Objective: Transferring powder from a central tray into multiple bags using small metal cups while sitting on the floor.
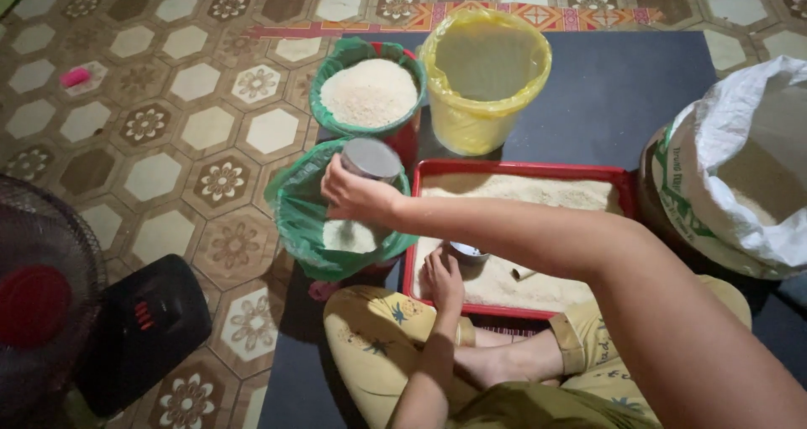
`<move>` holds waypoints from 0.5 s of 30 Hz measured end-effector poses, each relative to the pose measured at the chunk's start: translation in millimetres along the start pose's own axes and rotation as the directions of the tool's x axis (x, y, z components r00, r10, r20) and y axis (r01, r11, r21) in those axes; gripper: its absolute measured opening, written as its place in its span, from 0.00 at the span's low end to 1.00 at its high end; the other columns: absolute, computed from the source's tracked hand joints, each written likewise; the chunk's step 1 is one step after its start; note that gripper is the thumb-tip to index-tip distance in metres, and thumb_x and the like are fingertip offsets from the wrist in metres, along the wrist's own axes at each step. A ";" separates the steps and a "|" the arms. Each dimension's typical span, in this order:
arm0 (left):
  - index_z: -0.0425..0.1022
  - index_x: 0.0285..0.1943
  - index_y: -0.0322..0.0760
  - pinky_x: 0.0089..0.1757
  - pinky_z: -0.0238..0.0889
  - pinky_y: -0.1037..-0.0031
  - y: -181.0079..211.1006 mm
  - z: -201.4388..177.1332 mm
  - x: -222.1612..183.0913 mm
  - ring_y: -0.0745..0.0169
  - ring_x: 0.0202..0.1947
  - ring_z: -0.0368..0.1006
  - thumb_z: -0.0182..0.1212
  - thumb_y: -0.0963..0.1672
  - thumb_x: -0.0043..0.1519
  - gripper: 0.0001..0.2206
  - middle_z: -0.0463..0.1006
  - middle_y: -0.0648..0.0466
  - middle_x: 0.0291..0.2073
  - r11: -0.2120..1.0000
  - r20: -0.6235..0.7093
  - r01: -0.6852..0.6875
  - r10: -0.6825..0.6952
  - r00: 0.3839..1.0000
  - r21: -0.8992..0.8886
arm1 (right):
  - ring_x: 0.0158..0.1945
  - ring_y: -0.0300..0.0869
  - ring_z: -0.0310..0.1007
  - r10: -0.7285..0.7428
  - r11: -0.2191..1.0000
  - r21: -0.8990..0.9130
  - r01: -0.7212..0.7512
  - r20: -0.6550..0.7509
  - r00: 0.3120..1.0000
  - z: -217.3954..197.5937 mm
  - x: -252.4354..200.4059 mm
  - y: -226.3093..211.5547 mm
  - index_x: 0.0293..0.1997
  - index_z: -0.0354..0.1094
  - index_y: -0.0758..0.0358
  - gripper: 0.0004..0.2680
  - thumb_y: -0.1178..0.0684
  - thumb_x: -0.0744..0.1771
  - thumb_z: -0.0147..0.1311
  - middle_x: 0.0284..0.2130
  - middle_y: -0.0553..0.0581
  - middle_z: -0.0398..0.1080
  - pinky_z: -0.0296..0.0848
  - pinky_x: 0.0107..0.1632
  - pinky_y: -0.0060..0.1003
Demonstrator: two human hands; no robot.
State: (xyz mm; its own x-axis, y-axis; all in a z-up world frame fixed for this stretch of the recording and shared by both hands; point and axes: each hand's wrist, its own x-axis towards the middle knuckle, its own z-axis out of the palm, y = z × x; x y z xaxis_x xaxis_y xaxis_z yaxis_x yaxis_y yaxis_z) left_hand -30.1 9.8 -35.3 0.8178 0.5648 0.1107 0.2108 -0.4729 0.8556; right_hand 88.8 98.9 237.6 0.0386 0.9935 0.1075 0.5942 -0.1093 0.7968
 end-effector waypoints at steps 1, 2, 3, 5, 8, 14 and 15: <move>0.72 0.53 0.44 0.54 0.60 0.56 2.2 -1.2 -1.0 0.41 0.49 0.72 0.53 0.47 0.65 0.10 0.74 0.48 0.47 1.000 0.004 0.000 0.000 1.000 0.000 | 0.52 0.67 0.70 0.001 1.000 0.002 -0.001 0.004 1.000 3.4 -1.8 -2.6 0.43 0.69 0.47 0.06 0.43 0.67 0.50 0.45 0.68 0.69 0.62 0.59 0.74; 0.71 0.52 0.45 0.55 0.59 0.56 4.5 -2.5 -2.1 0.42 0.49 0.71 0.53 0.47 0.65 0.10 0.74 0.48 0.47 1.000 0.004 -0.001 0.001 1.000 0.010 | 0.54 0.67 0.67 0.006 0.999 0.049 -0.007 0.016 1.000 6.7 -3.7 -5.2 0.46 0.68 0.47 0.12 0.39 0.63 0.54 0.47 0.69 0.67 0.59 0.61 0.74; 0.71 0.52 0.45 0.55 0.58 0.56 7.0 -4.2 -0.2 0.42 0.49 0.71 0.53 0.48 0.65 0.10 0.74 0.49 0.47 1.000 -0.003 -0.004 0.004 1.000 0.021 | 0.57 0.67 0.65 0.009 0.996 0.093 -0.011 0.023 1.000 10.0 -3.6 -6.4 0.50 0.68 0.48 0.18 0.35 0.59 0.59 0.49 0.70 0.66 0.56 0.62 0.73; 0.71 0.53 0.45 0.55 0.58 0.56 -2.2 1.6 0.9 0.43 0.49 0.72 0.53 0.47 0.65 0.10 0.74 0.49 0.47 0.999 0.007 -0.007 0.006 1.000 0.041 | 0.53 0.67 0.67 0.140 0.981 0.156 -0.116 -0.155 0.978 26.7 -16.2 -0.3 0.49 0.64 0.51 0.14 0.43 0.62 0.58 0.45 0.69 0.66 0.60 0.59 0.69; 0.71 0.54 0.46 0.56 0.57 0.58 -12.7 6.0 1.0 0.45 0.50 0.72 0.52 0.48 0.65 0.11 0.74 0.51 0.48 0.997 0.035 -0.004 0.001 0.999 0.083 | 0.53 0.62 0.69 0.350 0.882 0.388 -0.266 -0.162 0.923 28.7 -52.1 21.3 0.52 0.63 0.54 0.25 0.46 0.54 0.69 0.48 0.67 0.67 0.64 0.57 0.62; 0.73 0.52 0.51 0.52 0.63 0.60 -74.8 45.1 7.0 0.55 0.50 0.73 0.55 0.48 0.64 0.10 0.74 0.57 0.46 0.925 0.118 -0.156 0.122 0.985 0.347 | 0.56 0.65 0.70 0.702 0.308 0.736 -0.603 0.252 0.666 41.1 -184.1 34.7 0.42 0.64 0.61 0.24 0.38 0.55 0.74 0.53 0.70 0.68 0.66 0.56 0.58; 0.76 0.51 0.48 0.52 0.64 0.55 -108.5 66.1 9.4 0.53 0.51 0.72 0.57 0.46 0.62 0.10 0.74 0.55 0.45 0.853 0.208 -0.288 0.216 0.954 0.435 | 0.55 0.64 0.70 0.755 0.204 0.716 -0.668 0.319 0.573 48.1 -213.0 28.9 0.37 0.66 0.60 0.20 0.36 0.58 0.71 0.55 0.69 0.68 0.66 0.56 0.57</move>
State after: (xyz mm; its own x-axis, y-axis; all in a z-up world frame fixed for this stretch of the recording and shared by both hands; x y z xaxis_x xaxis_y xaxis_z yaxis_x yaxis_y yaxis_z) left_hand -9.9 21.7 -160.5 0.9371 0.2961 0.1848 0.1774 -0.8601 0.4783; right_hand 136.4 -114.3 209.2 0.7270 0.4977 0.4731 0.6708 -0.6619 -0.3344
